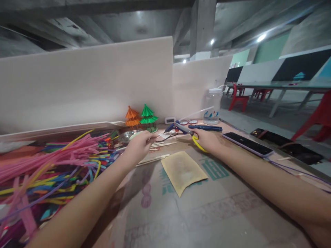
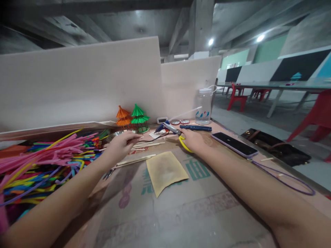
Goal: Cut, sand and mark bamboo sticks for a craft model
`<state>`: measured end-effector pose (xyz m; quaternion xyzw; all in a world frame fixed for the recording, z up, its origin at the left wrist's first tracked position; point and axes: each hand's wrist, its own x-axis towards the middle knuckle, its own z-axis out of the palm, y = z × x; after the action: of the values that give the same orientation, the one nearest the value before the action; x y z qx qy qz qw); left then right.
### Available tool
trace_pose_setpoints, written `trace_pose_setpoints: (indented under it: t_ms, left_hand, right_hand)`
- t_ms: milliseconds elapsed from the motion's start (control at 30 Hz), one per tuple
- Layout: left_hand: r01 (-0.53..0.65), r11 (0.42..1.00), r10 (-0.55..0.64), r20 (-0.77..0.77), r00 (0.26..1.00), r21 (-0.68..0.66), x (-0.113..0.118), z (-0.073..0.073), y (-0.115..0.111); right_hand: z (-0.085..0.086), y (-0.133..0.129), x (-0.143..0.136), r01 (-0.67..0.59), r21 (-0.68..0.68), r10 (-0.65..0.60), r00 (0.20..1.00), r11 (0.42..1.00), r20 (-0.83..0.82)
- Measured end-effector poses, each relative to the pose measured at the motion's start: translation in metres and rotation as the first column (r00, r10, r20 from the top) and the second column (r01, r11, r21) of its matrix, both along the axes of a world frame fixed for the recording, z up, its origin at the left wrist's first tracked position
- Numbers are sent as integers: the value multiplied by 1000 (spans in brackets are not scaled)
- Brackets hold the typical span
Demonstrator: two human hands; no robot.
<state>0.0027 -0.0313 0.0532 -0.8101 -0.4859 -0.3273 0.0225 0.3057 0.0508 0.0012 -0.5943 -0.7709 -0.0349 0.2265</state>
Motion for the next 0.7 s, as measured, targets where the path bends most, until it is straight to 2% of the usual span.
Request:
trace_pose_setpoints:
  t_ms: [133,300,467,600,700]
  left_hand:
    - [-36,994,27,-88,996,-102,-14,-29,27]
    - [-16,981,-14,-152,988,-193,-8,-50,26]
    - [-26,976,-20,-211,977,-214,-8,-55,27]
    - [-96,986,58,-265,962,-135,-32,-54,41]
    - [-74,988,29,-311,950,-134,-48,-57,49]
  right_hand:
    - [-13,8,3,19,-56,-17,999,998,46]
    - [-16,15,3,8,-80,-2,997,997,80]
    - [-14,14,3,-13,-70,20,995,997,100]
    - [-12,12,1,4,-88,6,994,996,113]
    - [-11,11,0,5,-93,6,993,996,117]
